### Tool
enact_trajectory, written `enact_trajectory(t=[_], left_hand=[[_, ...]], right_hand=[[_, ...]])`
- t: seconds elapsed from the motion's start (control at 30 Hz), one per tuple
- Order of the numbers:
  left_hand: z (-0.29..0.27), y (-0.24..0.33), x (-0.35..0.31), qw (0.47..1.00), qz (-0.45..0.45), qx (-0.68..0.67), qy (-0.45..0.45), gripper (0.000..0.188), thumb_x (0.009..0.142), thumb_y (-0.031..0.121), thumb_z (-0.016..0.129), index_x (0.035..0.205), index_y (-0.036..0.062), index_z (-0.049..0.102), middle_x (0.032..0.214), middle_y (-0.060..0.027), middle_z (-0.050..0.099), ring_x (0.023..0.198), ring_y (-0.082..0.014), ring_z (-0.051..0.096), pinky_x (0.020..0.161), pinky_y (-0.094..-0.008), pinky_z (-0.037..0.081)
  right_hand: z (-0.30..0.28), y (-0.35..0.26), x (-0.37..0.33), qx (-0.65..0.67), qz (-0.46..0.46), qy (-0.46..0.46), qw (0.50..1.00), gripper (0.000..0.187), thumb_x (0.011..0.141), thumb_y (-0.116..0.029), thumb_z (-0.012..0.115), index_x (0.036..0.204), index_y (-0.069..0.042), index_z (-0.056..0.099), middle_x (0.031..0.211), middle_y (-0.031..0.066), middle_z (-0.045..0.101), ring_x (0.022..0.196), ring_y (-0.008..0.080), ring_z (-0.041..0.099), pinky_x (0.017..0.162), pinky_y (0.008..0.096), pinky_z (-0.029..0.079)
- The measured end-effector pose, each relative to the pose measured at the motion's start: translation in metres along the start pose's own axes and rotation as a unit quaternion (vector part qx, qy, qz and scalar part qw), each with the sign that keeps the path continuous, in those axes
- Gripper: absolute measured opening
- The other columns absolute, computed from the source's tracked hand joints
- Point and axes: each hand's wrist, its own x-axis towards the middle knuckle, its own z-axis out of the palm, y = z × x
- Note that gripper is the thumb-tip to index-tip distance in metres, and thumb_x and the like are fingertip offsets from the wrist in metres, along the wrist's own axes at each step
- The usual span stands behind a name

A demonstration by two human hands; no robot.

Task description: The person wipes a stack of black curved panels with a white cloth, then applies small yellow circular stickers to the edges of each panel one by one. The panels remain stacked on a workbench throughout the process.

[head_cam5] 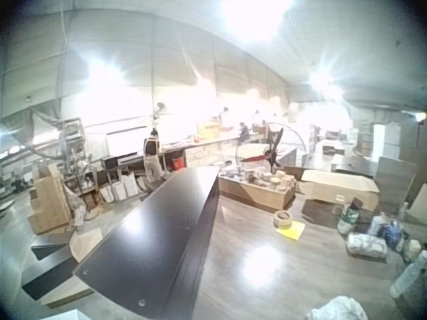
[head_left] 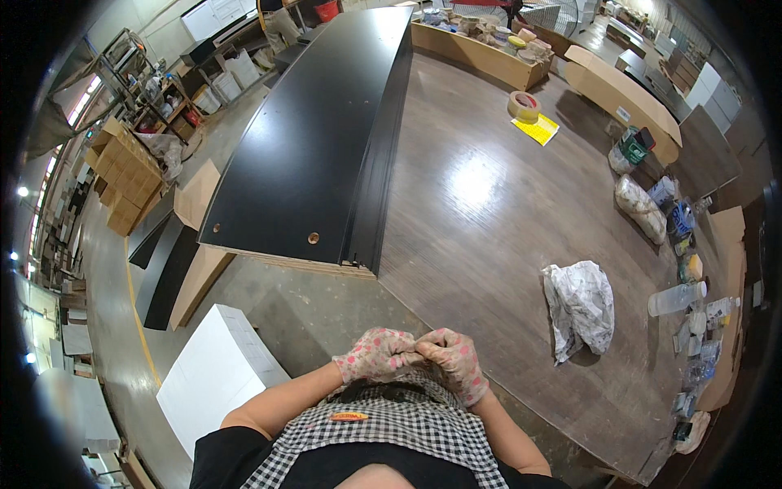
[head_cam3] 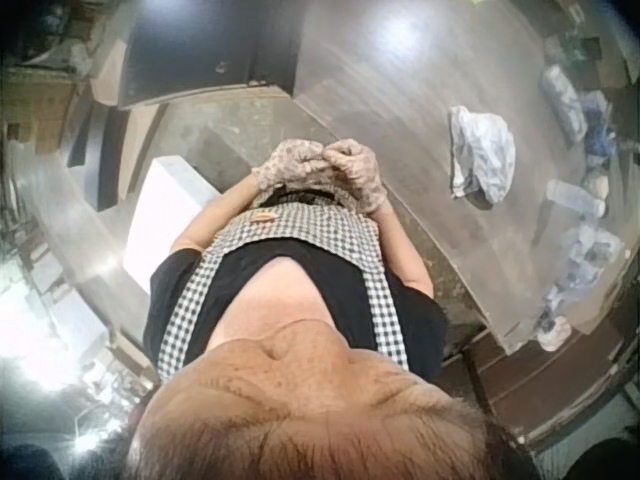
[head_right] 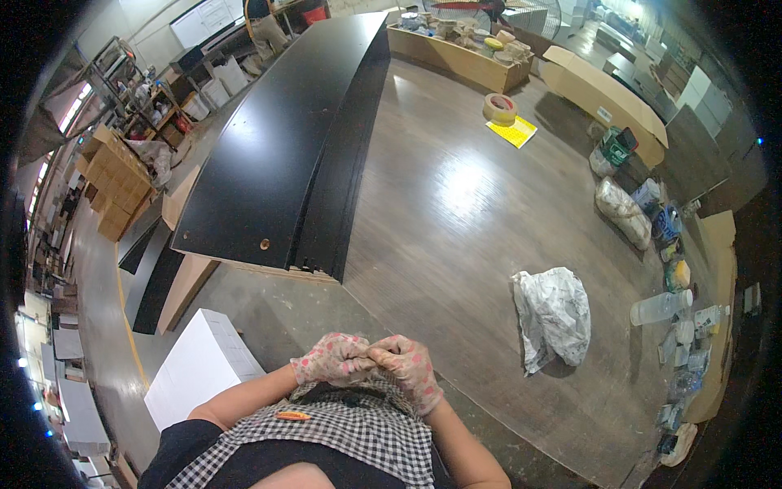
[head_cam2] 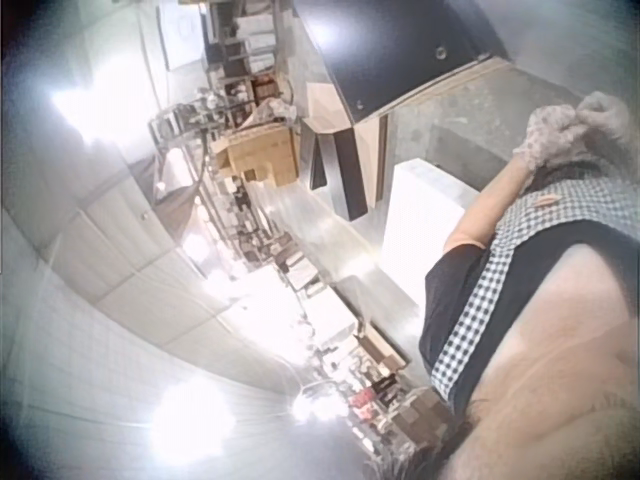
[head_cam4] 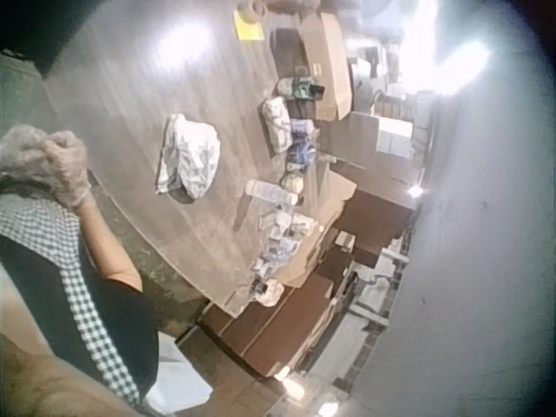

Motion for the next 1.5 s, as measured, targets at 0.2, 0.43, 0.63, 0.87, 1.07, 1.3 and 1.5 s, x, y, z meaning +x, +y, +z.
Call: enact_trajectory(t=[0.2,0.43,0.63,0.87,1.07,1.3,1.5], left_hand=[[-0.025,0.006,-0.022,0.989,-0.026,-0.144,-0.034,0.015,0.083,0.016,0.063,0.089,0.0029,0.066,0.07,-0.0062,0.056,0.063,-0.015,0.054,0.058,-0.0291,0.043],[-0.027,0.022,-0.036,0.988,0.027,-0.151,-0.033,0.016,0.084,0.021,0.063,0.082,0.0049,0.067,0.065,-0.009,0.059,0.058,-0.0216,0.057,0.055,-0.0303,0.044],[-0.018,0.028,-0.006,0.999,-0.023,0.006,0.029,0.027,0.084,0.032,0.06,0.097,0.0089,0.065,0.081,-0.0096,0.065,0.076,-0.0273,0.063,0.066,-0.0353,0.048],[0.003,0.024,0.0,0.998,0.002,-0.061,0.023,0.023,0.079,0.029,0.063,0.084,0.0068,0.063,0.074,-0.011,0.062,0.069,-0.0262,0.062,0.061,-0.0328,0.047],[-0.006,0.033,-0.015,0.991,0.081,-0.1,0.031,0.021,0.086,0.026,0.059,0.078,0.0079,0.064,0.068,-0.0101,0.061,0.062,-0.0279,0.06,0.055,-0.0357,0.045],[-0.027,0.032,-0.035,0.99,0.049,-0.13,-0.026,0.027,0.088,0.029,0.057,0.073,0.0079,0.062,0.061,-0.009,0.058,0.057,-0.0268,0.057,0.054,-0.0362,0.043],[-0.022,0.038,-0.009,0.999,0.017,0.043,-0.012,0.037,0.087,0.041,0.056,0.099,0.0057,0.058,0.08,-0.0121,0.063,0.074,-0.03,0.062,0.064,-0.0396,0.047]], right_hand=[[-0.033,-0.008,0.002,0.084,-0.009,-0.398,0.914,0.098,0.08,-0.067,0.05,0.138,0.009,0.028,0.143,0.0225,0.031,0.133,0.0287,0.031,0.108,0.0398,0.024],[-0.045,-0.019,-0.013,0.104,0.005,-0.474,0.874,0.109,0.073,-0.078,0.043,0.139,0.007,0.028,0.146,0.0223,0.025,0.139,0.0307,0.018,0.112,0.0421,0.015],[-0.042,-0.018,-0.005,0.15,-0.035,-0.355,0.922,0.091,0.086,-0.063,0.043,0.132,0.015,0.033,0.141,0.0229,0.035,0.133,0.0293,0.031,0.11,0.0369,0.02],[-0.056,-0.003,-0.008,0.128,-0.06,-0.338,0.93,0.079,0.09,-0.055,0.043,0.127,0.015,0.042,0.136,0.0217,0.042,0.131,0.0303,0.034,0.109,0.0386,0.024],[-0.093,-0.009,-0.011,0.126,0.012,-0.437,0.89,0.081,0.09,-0.057,0.041,0.132,0.012,0.036,0.141,0.0234,0.033,0.134,0.0327,0.028,0.11,0.0428,0.016],[-0.087,-0.039,-0.029,0.1,-0.03,-0.439,0.892,0.074,0.092,-0.051,0.042,0.129,0.013,0.041,0.138,0.0238,0.038,0.131,0.0334,0.034,0.108,0.0421,0.022],[-0.06,-0.057,-0.013,-0.093,0.02,-0.195,0.976,0.034,0.085,-0.022,0.062,0.1,0.008,0.065,0.098,0.015,0.067,0.095,0.0199,0.062,0.078,0.0263,0.049]])
